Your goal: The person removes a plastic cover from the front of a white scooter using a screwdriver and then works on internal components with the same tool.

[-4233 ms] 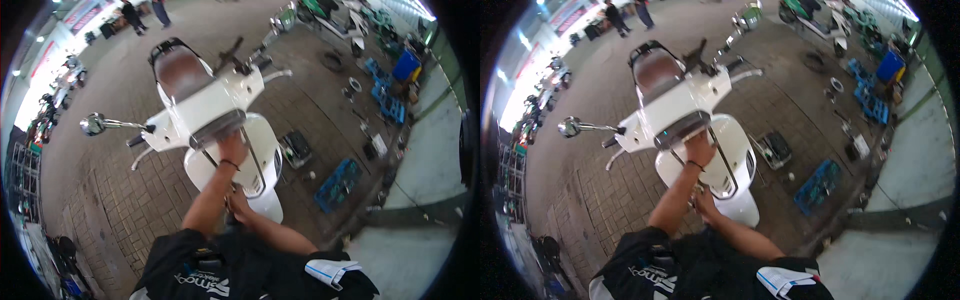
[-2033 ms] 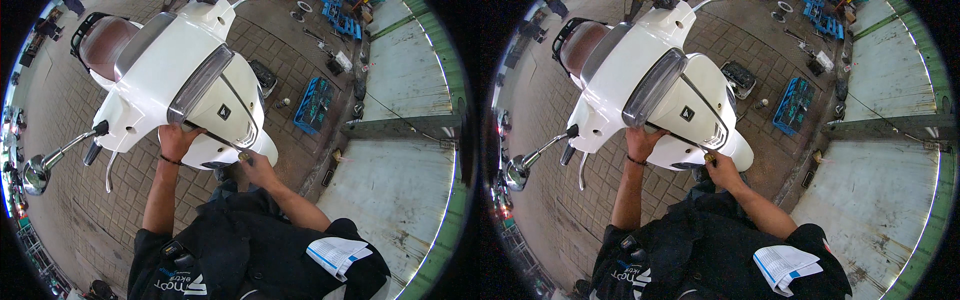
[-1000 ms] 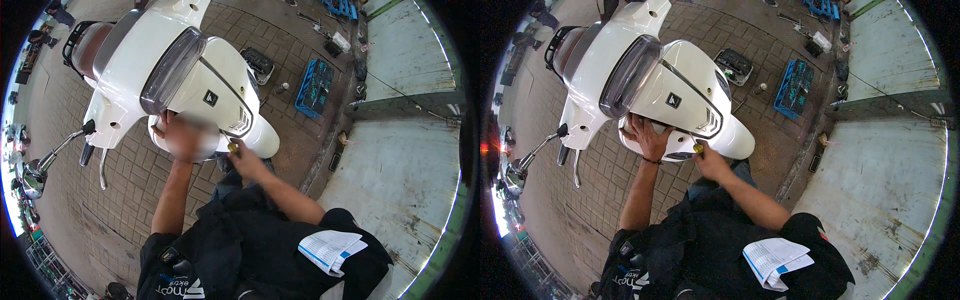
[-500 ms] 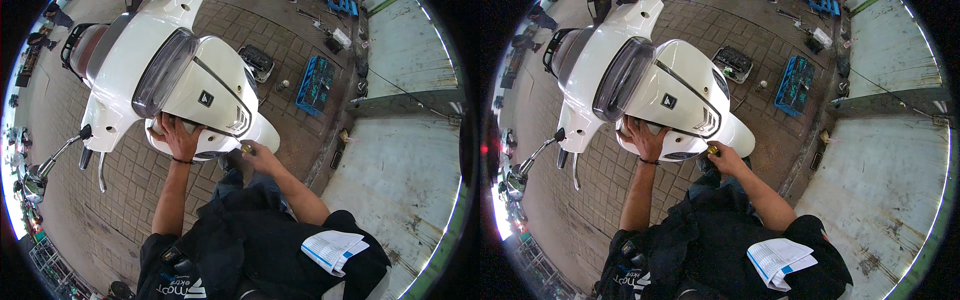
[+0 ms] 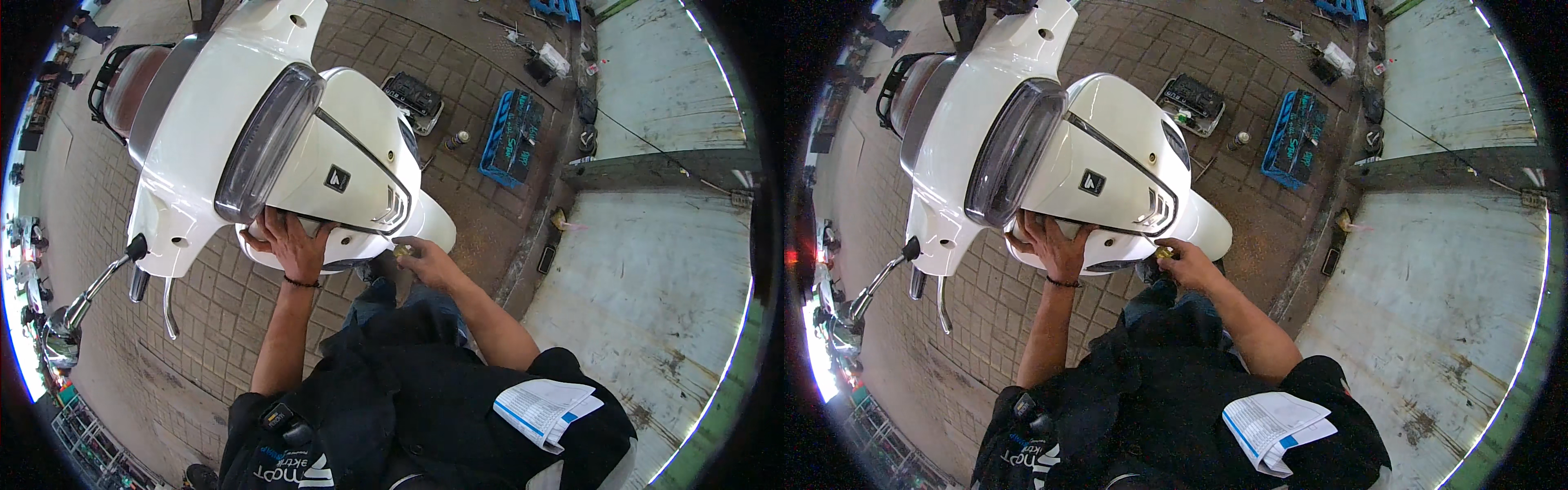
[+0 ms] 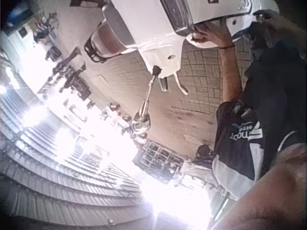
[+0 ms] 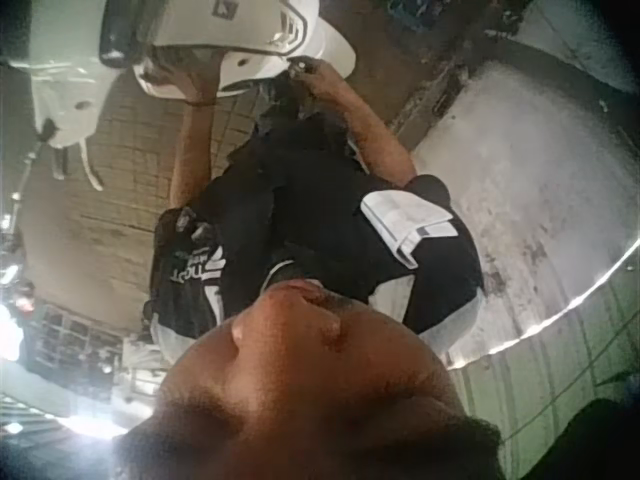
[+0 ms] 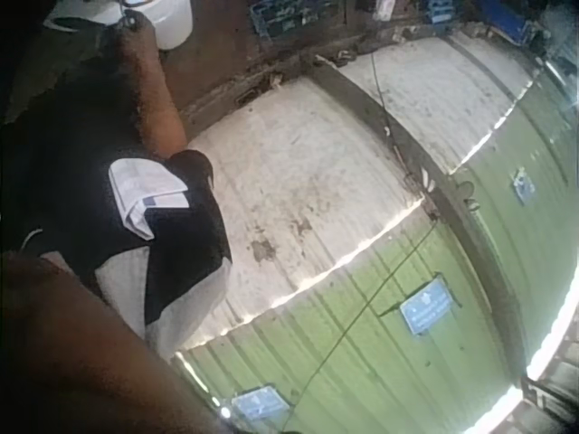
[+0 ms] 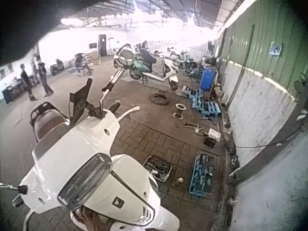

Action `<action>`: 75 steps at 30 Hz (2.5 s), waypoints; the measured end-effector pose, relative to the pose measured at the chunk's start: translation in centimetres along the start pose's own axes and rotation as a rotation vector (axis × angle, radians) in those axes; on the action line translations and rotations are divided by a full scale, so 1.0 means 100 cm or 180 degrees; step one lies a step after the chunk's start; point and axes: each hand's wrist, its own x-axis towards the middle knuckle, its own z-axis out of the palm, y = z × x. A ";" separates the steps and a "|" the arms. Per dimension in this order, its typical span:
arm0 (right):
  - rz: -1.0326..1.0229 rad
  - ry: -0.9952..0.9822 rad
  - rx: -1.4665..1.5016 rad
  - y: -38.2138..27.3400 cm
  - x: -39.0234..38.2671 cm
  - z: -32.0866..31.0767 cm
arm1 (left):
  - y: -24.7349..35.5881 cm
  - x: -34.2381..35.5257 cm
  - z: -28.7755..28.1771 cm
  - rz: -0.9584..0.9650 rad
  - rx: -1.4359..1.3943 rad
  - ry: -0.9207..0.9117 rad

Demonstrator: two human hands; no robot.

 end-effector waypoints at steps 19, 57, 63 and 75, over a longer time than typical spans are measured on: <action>-0.0278 0.0800 -0.0365 0.011 0.007 0.055 | -0.001 -0.003 0.003 -0.0069 -0.0112 -0.0151; -0.0656 0.1732 0.0399 0.013 0.003 0.115 | -0.001 0.004 0.005 0.0107 -0.0066 0.0267; -0.1020 0.2241 -0.0046 0.032 0.016 0.143 | 0.003 0.007 -0.001 0.0117 -0.0074 0.0273; -0.0712 0.0599 -0.0468 0.043 -0.025 0.082 | 0.008 0.005 -0.009 0.0070 -0.0158 0.0119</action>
